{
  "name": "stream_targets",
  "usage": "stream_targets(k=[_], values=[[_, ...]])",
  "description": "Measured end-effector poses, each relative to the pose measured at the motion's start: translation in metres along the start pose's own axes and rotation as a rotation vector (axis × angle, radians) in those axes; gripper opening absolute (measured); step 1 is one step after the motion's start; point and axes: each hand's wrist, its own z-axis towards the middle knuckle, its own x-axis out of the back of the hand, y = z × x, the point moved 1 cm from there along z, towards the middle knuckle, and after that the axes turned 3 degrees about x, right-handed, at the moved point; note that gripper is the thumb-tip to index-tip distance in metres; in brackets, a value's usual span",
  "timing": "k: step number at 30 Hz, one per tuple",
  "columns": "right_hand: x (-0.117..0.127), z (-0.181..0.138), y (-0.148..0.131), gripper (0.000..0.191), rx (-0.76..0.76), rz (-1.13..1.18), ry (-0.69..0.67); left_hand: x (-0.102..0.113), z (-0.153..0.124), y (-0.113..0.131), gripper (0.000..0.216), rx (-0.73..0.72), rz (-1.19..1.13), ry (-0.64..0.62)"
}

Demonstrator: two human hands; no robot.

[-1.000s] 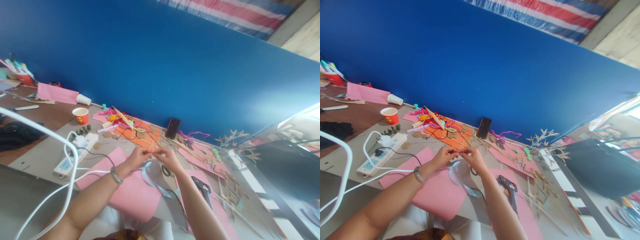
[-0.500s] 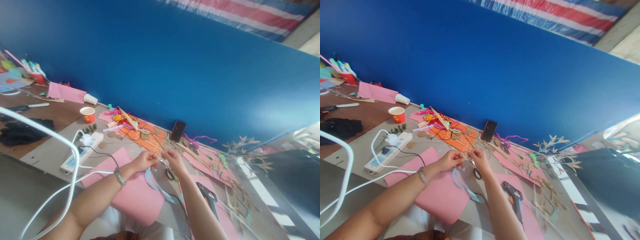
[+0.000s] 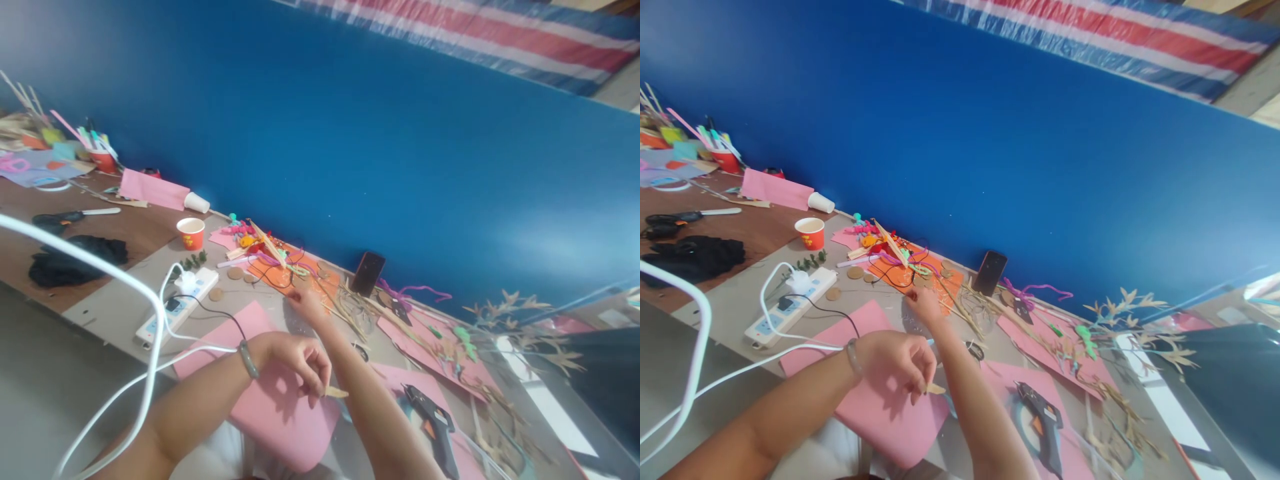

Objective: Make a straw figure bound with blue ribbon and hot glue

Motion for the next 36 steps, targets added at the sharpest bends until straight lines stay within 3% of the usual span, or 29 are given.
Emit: stream_targets(k=[5,9,16,22,29,32,36], values=[[-0.012,0.016,-0.013,0.012,0.183,-0.133,-0.103,0.002,-0.001,-0.004,0.025,0.015,-0.033,-0.096],[-0.02,0.026,-0.019,0.01,0.235,-0.187,-0.136,0.003,0.0,-0.005,0.027,-0.001,-0.062,-0.107],[-0.023,0.024,-0.016,0.011,0.188,-0.099,-0.066,0.0,-0.003,0.002,0.029,-0.031,-0.041,-0.071],[-0.006,0.01,-0.005,0.013,0.068,0.165,0.08,-0.001,-0.004,0.001,0.026,-0.057,-0.061,-0.007],[0.033,-0.034,0.009,0.029,-0.117,0.525,0.31,0.011,0.006,-0.003,0.023,-0.301,-0.184,0.398],[0.042,-0.059,0.013,0.031,-0.165,0.637,0.386,0.022,0.013,-0.006,0.024,-0.4,-0.211,0.675],[0.045,-0.081,0.009,0.028,-0.205,0.853,0.466,0.033,0.016,-0.009,0.027,-0.422,-0.154,1.022]])
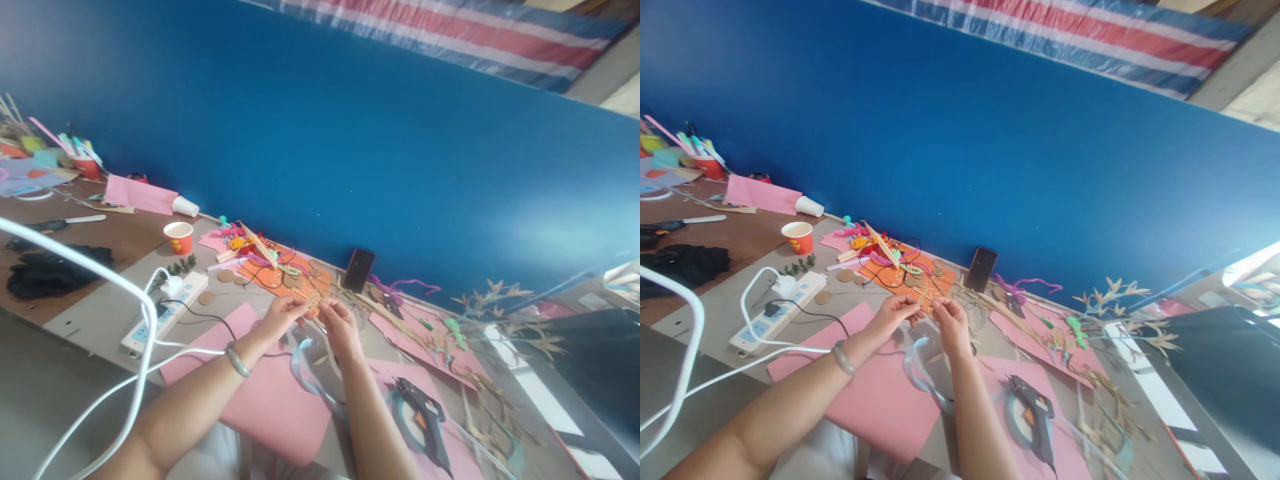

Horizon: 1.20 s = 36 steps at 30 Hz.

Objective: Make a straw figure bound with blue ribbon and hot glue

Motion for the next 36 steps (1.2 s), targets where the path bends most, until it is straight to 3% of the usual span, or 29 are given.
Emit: stream_targets(k=[4,6,13,19,26,32,36], values=[[-0.004,-0.009,-0.006,0.033,-0.032,0.173,0.012,0.002,0.002,-0.001,0.029,-0.024,0.049,0.075],[-0.006,-0.01,-0.009,0.036,-0.01,0.154,0.004,0.003,0.002,-0.001,0.028,-0.023,0.066,0.098],[-0.005,-0.012,-0.009,0.019,0.019,0.037,0.022,0.001,0.0,0.005,0.024,0.01,0.087,0.134],[-0.002,-0.012,-0.007,0.017,-0.011,0.165,0.04,-0.002,-0.005,0.005,0.02,0.181,-0.188,-0.066],[-0.006,-0.015,-0.017,0.019,-0.011,0.406,-0.204,-0.003,-0.007,-0.004,0.011,0.506,-0.416,-0.357],[-0.006,-0.015,-0.015,0.022,-0.042,0.369,-0.14,-0.002,-0.004,-0.01,0.018,0.549,-0.389,-0.36],[-0.003,-0.013,-0.009,0.021,-0.04,0.308,-0.05,-0.003,-0.004,-0.009,0.03,0.409,-0.248,-0.235]])
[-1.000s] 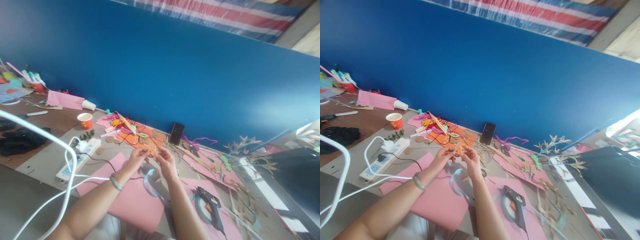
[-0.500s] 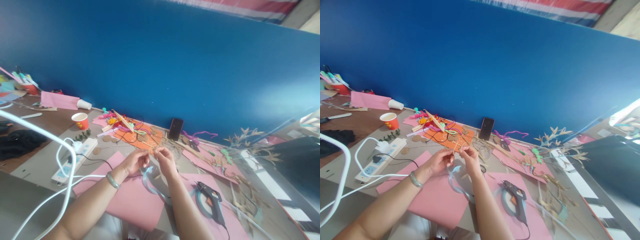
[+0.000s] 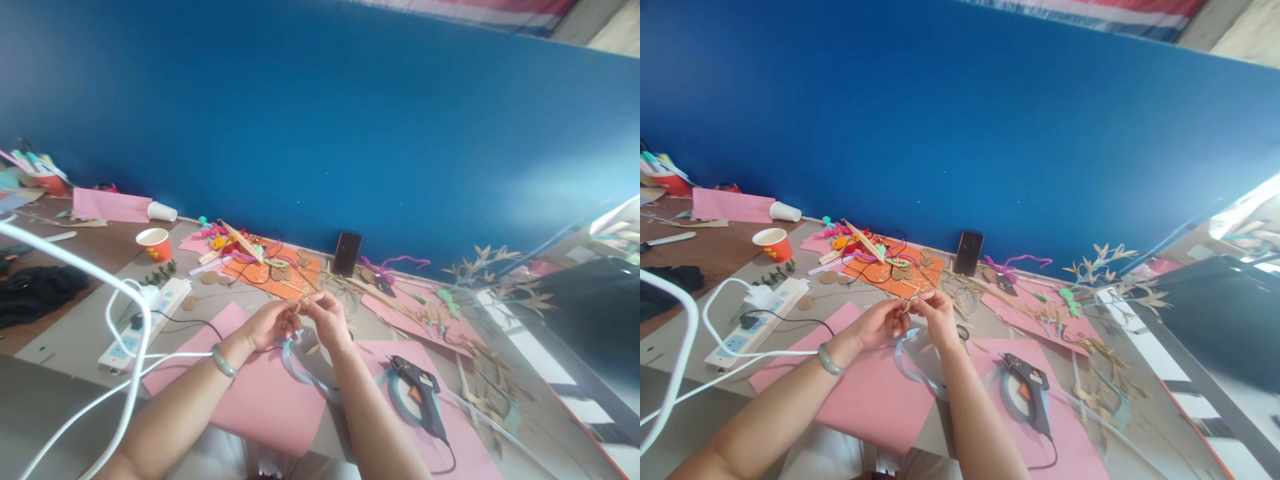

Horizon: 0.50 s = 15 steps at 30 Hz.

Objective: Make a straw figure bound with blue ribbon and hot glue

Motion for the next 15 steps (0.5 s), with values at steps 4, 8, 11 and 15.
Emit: stream_targets(k=[4,8,11,15], values=[[0.0002,0.0001,0.0012,0.023,0.034,-0.081,0.075,-0.0024,-0.0025,0.0035,0.028,-0.201,0.252,0.118],[-0.0026,-0.0003,0.0005,0.026,0.03,-0.005,0.096,-0.0028,-0.0045,0.0062,0.026,-0.252,0.377,0.153],[-0.0014,0.0013,-0.0006,0.029,0.025,0.082,0.155,-0.0045,-0.0068,0.0084,0.023,-0.258,0.414,0.141],[0.0036,0.0052,-0.0028,0.031,0.041,0.171,0.219,-0.0061,-0.0088,0.0093,0.022,-0.278,0.409,0.137]])
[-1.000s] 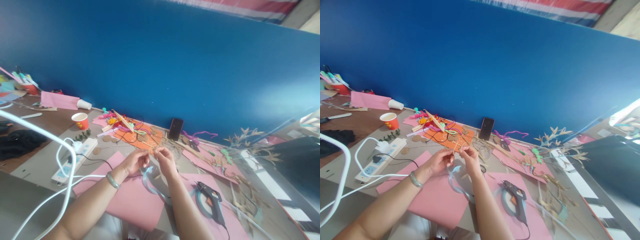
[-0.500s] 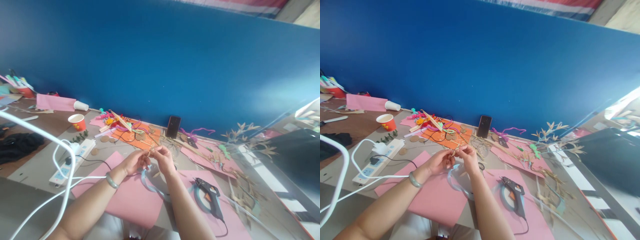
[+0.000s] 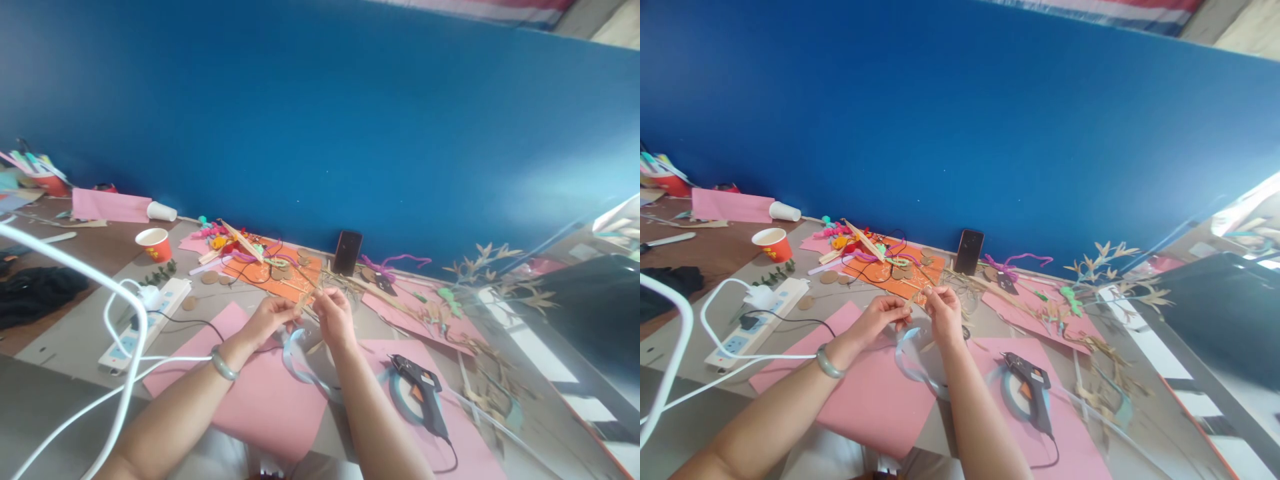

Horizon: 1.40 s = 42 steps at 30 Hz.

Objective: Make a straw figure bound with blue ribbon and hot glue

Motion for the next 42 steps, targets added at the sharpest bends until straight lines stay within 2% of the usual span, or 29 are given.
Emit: stream_targets(k=[5,9,18,27,33,42], values=[[0.002,0.002,-0.002,0.03,-0.024,0.047,0.01,0.001,0.001,-0.002,0.023,-0.012,-0.02,0.054],[0.001,0.0,0.0,0.028,-0.055,0.011,-0.052,0.001,0.001,-0.002,0.024,-0.009,-0.025,0.095],[-0.001,-0.004,0.003,0.026,-0.169,-0.023,-0.259,-0.002,0.0,-0.004,0.023,0.181,-0.35,-0.096],[0.002,-0.002,0.009,0.028,-0.081,-0.084,-0.181,-0.004,-0.001,0.0,0.034,0.175,-0.229,-0.085],[-0.001,-0.005,0.008,0.027,0.025,-0.241,-0.123,0.0,0.003,-0.004,0.031,0.035,-0.034,0.047],[0.0,-0.002,0.008,0.03,-0.045,-0.111,-0.146,0.003,0.004,-0.005,0.028,-0.011,0.02,0.114]])
